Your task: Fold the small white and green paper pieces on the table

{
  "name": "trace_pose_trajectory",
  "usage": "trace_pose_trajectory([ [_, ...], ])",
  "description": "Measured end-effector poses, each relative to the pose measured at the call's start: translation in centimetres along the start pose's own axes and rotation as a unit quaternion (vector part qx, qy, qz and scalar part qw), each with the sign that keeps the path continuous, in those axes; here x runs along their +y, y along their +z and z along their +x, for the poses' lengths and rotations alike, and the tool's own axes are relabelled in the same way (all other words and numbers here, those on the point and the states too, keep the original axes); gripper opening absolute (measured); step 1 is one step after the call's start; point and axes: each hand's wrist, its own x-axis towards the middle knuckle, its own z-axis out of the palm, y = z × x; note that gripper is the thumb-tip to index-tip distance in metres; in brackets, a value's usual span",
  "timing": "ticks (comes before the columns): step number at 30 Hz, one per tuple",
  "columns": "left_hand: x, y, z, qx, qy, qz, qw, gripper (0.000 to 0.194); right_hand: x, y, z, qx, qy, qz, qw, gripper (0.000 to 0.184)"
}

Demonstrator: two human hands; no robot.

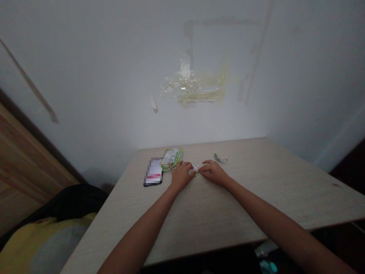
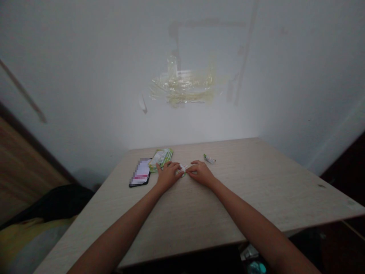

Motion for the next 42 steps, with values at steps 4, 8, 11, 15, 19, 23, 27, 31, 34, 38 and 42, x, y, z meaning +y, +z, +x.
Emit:
trace_pose_trajectory([
  [4,0.0,-0.1,-0.2,-0.001,0.006,-0.008,1.0,0.023,0.1,-0.1,-0.1,0.0,-0.014,0.011,1.0,0.022],
  [8,0.0,-0.2,-0.3,-0.001,0.007,-0.013,1.0,0.023,0.0,-0.1,-0.1,-0.011,-0.015,-0.016,1.0,0.028],
  [11,0.1,-0.4,-0.4,0.0,0.001,-0.015,1.0,0.024,-0.1,-0.1,-0.1,-0.014,-0.014,-0.032,0.999,0.028],
  [15,0.3,-0.6,-0.4,0.012,-0.001,-0.026,1.0,0.027,-0.7,-0.4,0.1,-0.013,-0.029,-0.045,0.998,0.024],
  [19,0.3,-0.7,-0.4,0.001,0.004,-0.042,0.999,0.027,-1.2,-0.7,0.1,-0.005,-0.032,-0.036,0.999,0.02],
  [23,0.0,-0.4,-0.4,-0.01,0.014,-0.041,0.999,0.025,-1.1,-0.7,0.0,-0.012,-0.046,0.023,0.999,0.02],
  [27,-0.2,-0.2,-0.4,-0.011,0.01,-0.036,0.999,0.025,-0.3,-0.6,0.0,-0.013,-0.044,0.07,0.996,0.02],
  [31,-0.2,-0.2,-0.4,-0.013,0.001,-0.043,0.999,0.025,0.7,-0.5,0.0,0.007,-0.005,0.044,0.999,0.025],
  [34,-0.2,-0.3,-0.4,-0.014,-0.003,-0.044,0.999,0.028,1.1,-0.6,-0.2,0.009,0.015,0.026,0.999,0.03],
  [38,0.0,-0.5,-0.4,-0.009,-0.004,-0.038,0.999,0.028,0.9,-0.7,-0.3,-0.003,0.014,0.024,1.0,0.029],
  [42,0.1,-0.5,-0.4,-0.003,0.006,-0.039,0.999,0.025,0.9,-0.6,-0.2,-0.001,0.013,0.03,0.999,0.027],
])
